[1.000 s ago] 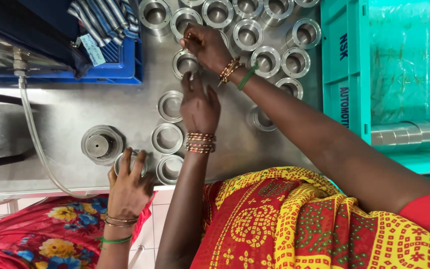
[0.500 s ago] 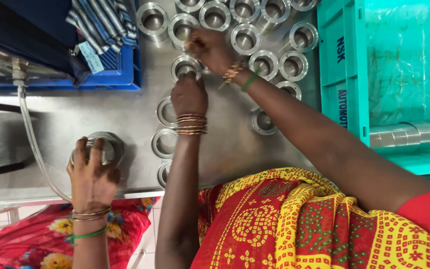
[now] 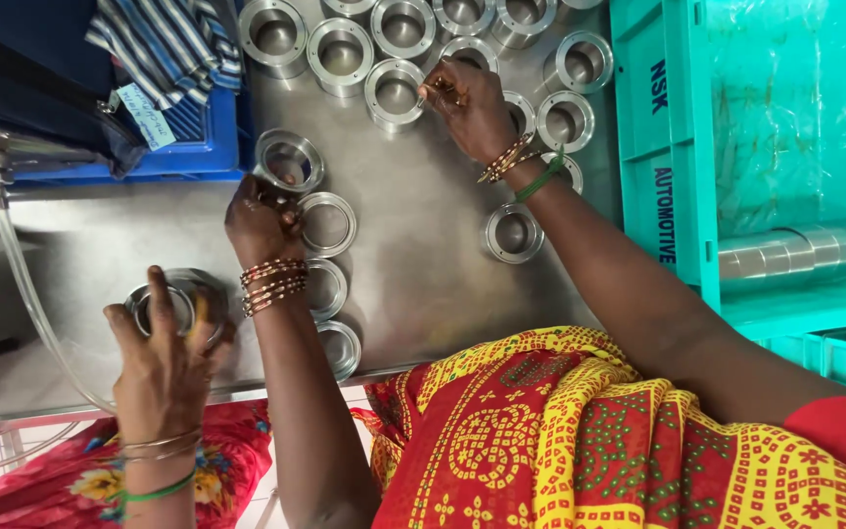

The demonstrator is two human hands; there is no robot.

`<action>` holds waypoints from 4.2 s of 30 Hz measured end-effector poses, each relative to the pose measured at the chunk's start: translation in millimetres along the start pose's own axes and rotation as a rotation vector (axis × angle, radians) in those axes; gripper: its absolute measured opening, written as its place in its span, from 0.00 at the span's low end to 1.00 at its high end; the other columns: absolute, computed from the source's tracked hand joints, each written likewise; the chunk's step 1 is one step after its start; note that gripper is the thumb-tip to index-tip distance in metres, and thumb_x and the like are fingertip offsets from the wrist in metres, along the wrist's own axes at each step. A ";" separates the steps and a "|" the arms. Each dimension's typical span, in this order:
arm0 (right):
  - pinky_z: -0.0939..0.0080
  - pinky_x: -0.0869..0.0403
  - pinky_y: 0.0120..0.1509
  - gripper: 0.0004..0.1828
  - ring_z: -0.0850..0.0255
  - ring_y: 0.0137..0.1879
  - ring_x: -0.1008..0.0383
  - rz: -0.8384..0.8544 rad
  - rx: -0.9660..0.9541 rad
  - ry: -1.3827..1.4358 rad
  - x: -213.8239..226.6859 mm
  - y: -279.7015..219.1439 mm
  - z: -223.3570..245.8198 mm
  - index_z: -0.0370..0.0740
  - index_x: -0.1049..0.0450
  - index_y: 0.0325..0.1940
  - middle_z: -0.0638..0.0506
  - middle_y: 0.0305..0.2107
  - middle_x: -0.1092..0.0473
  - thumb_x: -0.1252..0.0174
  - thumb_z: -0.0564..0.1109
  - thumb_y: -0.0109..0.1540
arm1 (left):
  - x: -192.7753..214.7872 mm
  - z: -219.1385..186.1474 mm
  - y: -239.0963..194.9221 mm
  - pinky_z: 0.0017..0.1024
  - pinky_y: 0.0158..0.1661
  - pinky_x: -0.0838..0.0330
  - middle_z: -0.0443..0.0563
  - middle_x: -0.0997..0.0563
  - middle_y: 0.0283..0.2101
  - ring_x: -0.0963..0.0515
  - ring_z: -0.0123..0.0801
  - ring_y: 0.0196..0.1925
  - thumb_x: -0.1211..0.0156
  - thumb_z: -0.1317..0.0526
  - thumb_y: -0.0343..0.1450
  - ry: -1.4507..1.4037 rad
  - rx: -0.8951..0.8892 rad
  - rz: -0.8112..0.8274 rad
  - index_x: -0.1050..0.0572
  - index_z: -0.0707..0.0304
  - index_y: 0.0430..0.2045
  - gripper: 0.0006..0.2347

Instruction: Sorting and organizing small and large metal rings/cylinders on a metal workbench.

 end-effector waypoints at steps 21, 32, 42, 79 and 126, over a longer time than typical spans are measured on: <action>0.59 0.35 0.33 0.11 0.64 0.28 0.34 0.125 0.077 -0.026 -50.4 26.7 13.1 0.36 0.30 0.37 0.47 0.22 0.33 0.35 0.42 0.69 | -65.3 -48.2 -82.3 0.51 0.36 0.25 0.68 0.21 0.42 0.18 0.61 0.36 0.35 0.62 0.66 1.368 -0.804 -0.403 0.21 0.66 0.38 0.10; 0.58 0.31 0.37 0.09 0.59 0.32 0.29 0.032 0.224 -0.099 -39.8 33.7 -2.1 0.35 0.29 0.40 0.45 0.27 0.29 0.34 0.40 0.67 | -144.1 17.7 -77.4 0.44 0.43 0.22 0.61 0.22 0.51 0.17 0.53 0.44 0.39 0.63 0.71 1.173 -1.032 0.093 0.24 0.66 0.46 0.11; 0.58 0.29 0.35 0.10 0.57 0.30 0.24 -0.063 0.114 -0.098 -18.3 49.4 -17.6 0.37 0.28 0.39 0.46 0.27 0.25 0.33 0.42 0.65 | -157.8 70.6 -50.8 0.42 0.44 0.22 0.65 0.37 0.71 0.18 0.53 0.50 0.38 0.62 0.69 1.358 -0.931 0.390 0.41 0.70 0.68 0.31; 0.57 0.27 0.37 0.11 0.60 0.32 0.24 0.029 0.199 -0.007 -56.6 120.6 -19.9 0.36 0.29 0.38 0.46 0.26 0.27 0.34 0.42 0.67 | -158.2 -11.3 -81.6 0.47 0.44 0.22 0.72 0.32 0.60 0.18 0.61 0.46 0.35 0.63 0.68 1.283 -0.768 0.172 0.31 0.69 0.56 0.22; 0.58 0.29 0.37 0.06 0.58 0.32 0.27 0.333 0.372 -0.004 -135.1 153.4 18.6 0.34 0.28 0.38 0.44 0.26 0.27 0.38 0.38 0.67 | -123.3 5.6 -73.4 0.55 0.59 0.39 0.68 0.35 0.65 0.34 0.63 0.65 0.43 0.69 0.62 1.611 -0.829 -0.240 0.26 0.64 0.48 0.18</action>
Point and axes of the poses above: each hand's wrist, its own y-axis towards the middle knuckle, its own x-axis out of the back of the hand, z = x × y, the point moved 5 cm from there along y, towards the middle knuckle
